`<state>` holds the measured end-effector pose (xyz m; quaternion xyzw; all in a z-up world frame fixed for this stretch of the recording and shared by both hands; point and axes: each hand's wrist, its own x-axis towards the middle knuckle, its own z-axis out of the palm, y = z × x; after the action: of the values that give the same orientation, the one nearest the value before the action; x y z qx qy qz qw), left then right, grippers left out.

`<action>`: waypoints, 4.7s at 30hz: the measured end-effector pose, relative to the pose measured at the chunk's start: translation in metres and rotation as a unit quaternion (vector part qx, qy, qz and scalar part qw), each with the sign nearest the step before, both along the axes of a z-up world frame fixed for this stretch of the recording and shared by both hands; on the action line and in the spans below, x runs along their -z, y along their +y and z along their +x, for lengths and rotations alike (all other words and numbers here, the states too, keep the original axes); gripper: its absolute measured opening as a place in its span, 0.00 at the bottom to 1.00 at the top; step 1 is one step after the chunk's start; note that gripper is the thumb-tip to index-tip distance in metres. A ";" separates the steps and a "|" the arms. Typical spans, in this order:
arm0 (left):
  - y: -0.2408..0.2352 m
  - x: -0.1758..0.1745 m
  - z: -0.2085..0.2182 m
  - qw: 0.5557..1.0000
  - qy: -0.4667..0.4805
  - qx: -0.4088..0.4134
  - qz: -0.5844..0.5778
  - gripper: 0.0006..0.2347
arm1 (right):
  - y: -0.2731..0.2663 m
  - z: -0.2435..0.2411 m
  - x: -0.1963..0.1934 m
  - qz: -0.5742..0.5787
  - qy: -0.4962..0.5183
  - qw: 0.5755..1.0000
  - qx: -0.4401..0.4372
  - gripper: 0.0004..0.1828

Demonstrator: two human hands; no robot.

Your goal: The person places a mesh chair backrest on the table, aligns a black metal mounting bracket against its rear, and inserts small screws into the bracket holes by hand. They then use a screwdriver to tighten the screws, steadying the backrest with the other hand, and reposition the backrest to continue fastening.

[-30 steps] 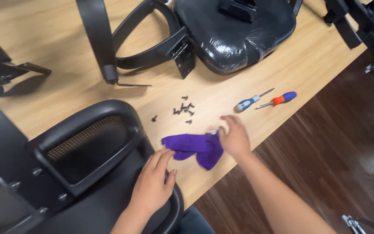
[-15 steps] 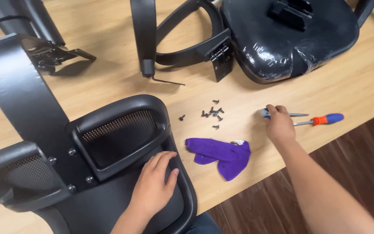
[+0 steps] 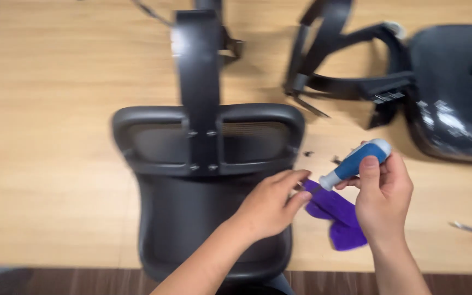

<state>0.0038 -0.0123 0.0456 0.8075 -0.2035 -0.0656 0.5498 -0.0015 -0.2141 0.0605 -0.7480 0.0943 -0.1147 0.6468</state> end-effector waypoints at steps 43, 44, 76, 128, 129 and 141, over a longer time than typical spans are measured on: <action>0.127 -0.036 0.092 0.990 -0.124 -0.059 -0.022 0.09 | 0.145 0.068 -0.121 -0.225 -0.163 0.930 -0.243 0.26; 0.127 -0.036 0.092 0.991 -0.121 -0.056 -0.028 0.08 | 0.145 0.068 -0.123 -0.215 -0.151 0.931 -0.253 0.27; 0.123 -0.043 0.081 0.996 -0.067 -0.024 -0.048 0.05 | 0.141 0.058 -0.131 -0.316 -0.220 0.881 -0.276 0.22; 0.128 -0.025 0.079 0.992 -0.088 -0.035 -0.087 0.06 | 0.145 0.053 -0.136 -0.360 -0.158 0.883 -0.256 0.29; 0.128 -0.025 0.080 0.992 -0.086 -0.036 -0.084 0.07 | 0.146 0.052 -0.144 -0.308 -0.284 0.851 -0.317 0.30; 0.129 -0.029 0.079 0.997 -0.033 -0.034 -0.065 0.07 | 0.151 0.052 -0.108 -0.354 -0.195 0.900 -0.165 0.26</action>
<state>0.0827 0.1169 0.0750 0.7780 -0.1977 -0.0068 0.5963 0.0507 -0.0630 0.1686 -0.8953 -0.2053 -0.1754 0.3543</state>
